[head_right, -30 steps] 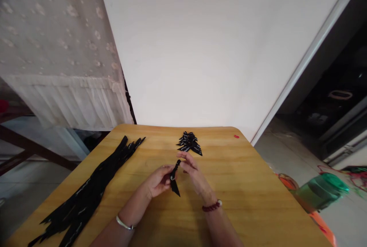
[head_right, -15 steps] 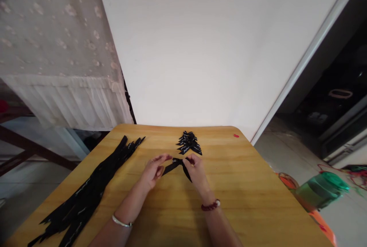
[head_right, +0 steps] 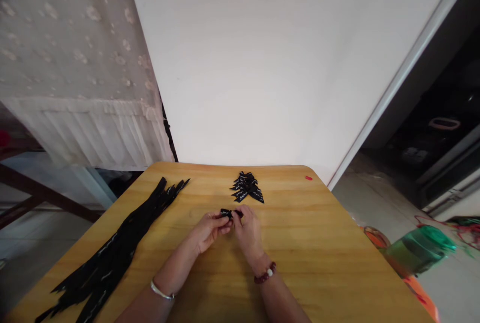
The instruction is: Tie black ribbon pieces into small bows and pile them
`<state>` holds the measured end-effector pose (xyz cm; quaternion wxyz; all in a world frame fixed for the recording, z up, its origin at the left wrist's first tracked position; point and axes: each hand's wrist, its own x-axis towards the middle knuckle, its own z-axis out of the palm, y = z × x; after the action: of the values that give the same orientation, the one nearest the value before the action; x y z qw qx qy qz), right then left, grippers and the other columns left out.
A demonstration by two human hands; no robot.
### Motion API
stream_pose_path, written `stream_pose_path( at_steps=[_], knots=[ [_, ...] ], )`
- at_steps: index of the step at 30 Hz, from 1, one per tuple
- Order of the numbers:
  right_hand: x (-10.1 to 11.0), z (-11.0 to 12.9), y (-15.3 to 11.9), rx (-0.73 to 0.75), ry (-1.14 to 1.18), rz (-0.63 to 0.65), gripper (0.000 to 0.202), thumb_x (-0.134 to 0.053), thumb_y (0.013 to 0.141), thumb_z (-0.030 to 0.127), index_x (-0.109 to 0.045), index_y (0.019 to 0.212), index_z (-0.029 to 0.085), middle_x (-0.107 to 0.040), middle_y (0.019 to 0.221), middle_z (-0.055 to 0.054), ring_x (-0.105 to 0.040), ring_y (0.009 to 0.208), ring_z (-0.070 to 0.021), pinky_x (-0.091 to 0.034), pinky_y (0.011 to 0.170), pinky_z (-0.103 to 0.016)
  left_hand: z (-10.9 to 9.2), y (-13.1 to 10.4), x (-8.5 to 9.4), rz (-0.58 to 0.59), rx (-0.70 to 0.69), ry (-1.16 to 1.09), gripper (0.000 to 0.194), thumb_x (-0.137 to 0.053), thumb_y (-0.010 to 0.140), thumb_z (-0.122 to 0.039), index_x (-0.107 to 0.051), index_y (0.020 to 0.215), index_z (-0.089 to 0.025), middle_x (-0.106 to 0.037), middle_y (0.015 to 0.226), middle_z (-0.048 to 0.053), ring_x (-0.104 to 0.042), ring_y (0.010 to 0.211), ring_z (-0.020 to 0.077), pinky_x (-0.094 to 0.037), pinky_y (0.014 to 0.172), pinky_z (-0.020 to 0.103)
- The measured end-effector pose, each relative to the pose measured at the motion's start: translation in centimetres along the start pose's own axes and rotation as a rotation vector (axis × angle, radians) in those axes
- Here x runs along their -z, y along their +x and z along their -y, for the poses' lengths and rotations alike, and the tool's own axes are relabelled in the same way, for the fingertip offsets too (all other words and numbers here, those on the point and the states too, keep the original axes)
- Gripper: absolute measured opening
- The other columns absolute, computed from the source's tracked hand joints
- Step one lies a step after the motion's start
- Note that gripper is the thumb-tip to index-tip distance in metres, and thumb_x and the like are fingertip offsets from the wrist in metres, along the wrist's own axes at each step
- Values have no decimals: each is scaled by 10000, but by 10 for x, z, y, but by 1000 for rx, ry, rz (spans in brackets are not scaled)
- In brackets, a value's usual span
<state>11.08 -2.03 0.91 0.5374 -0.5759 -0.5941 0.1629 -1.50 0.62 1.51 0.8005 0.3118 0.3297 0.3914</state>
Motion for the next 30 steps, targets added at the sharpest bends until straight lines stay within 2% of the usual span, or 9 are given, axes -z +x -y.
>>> stream_pose_path(
  at_steps=[5, 8, 10, 15, 18, 20, 23, 27, 30],
  knots=[
    [-4, 1, 1, -185, 259, -1, 192, -534, 689, 316, -467, 565, 186, -473, 510, 34, -442, 486, -113, -354, 454, -223, 6, 1, -5, 52, -87, 8, 204, -725, 509, -140, -623, 675, -80, -589, 579, 16, -525, 516, 74, -433, 553, 204],
    [-6, 1, 2, -286, 408, 29, 232, -548, 671, 346, -439, 544, 186, -455, 477, 47, -422, 443, -102, -346, 436, -223, 6, 1, -7, 25, -125, 8, 200, -711, 539, -230, -615, 636, -84, -551, 520, -2, -483, 460, 60, -410, 491, 197],
    [-4, 1, 3, -297, 432, 35, 231, -542, 675, 353, -440, 551, 186, -469, 481, 43, -431, 448, -106, -350, 447, -228, 5, 1, -5, -13, -120, 71, 229, -685, 566, -285, -618, 652, -84, -577, 549, 14, -457, 396, 52, -373, 405, 189],
    [5, 2, 5, -119, 143, -51, 187, -514, 714, 326, -496, 597, 181, -513, 552, 11, -465, 531, -134, -359, 521, -246, -1, 1, 2, -119, -100, 253, 271, -646, 599, -267, -619, 807, -94, -654, 705, 55, -336, 243, 4, -225, 254, 166],
    [7, 2, 4, -3, -27, -62, 151, -481, 749, 293, -522, 655, 183, -538, 615, -13, -481, 571, -148, -367, 555, -259, -6, 1, 2, -183, -149, 176, 216, -643, 605, -195, -605, 795, -100, -661, 773, 60, -362, 253, 2, -261, 257, 157],
    [6, 1, 3, 61, -91, -44, 142, -458, 768, 268, -530, 677, 186, -540, 645, -25, -488, 598, -155, -373, 567, -262, -8, 0, 0, -169, -129, 88, 181, -643, 603, -127, -597, 777, -99, -656, 763, 55, -476, 336, 39, -370, 325, 163],
    [4, 1, 0, 123, -126, -13, 136, -440, 782, 233, -535, 695, 191, -540, 675, -36, -497, 646, -161, -385, 591, -262, -6, -1, -2, -129, -28, -49, 127, -639, 591, -30, -582, 689, -89, -636, 656, 47, -610, 576, 126, -490, 533, 207],
    [2, 3, -3, 174, -142, -16, 141, -430, 787, 205, -537, 696, 193, -533, 678, -33, -490, 660, -159, -390, 600, -260, 1, -1, -3, -27, 47, -113, 110, -642, 590, -9, -597, 675, -61, -619, 603, 45, -592, 552, 101, -490, 603, 207],
    [0, 6, -4, 177, -119, -15, 145, -429, 785, 203, -538, 691, 191, -525, 670, -23, -488, 637, -147, -385, 580, -249, 6, 0, -4, 47, 29, -121, 164, -679, 556, -41, -621, 709, -52, -628, 631, 50, -574, 542, 84, -475, 594, 190]
  ],
)
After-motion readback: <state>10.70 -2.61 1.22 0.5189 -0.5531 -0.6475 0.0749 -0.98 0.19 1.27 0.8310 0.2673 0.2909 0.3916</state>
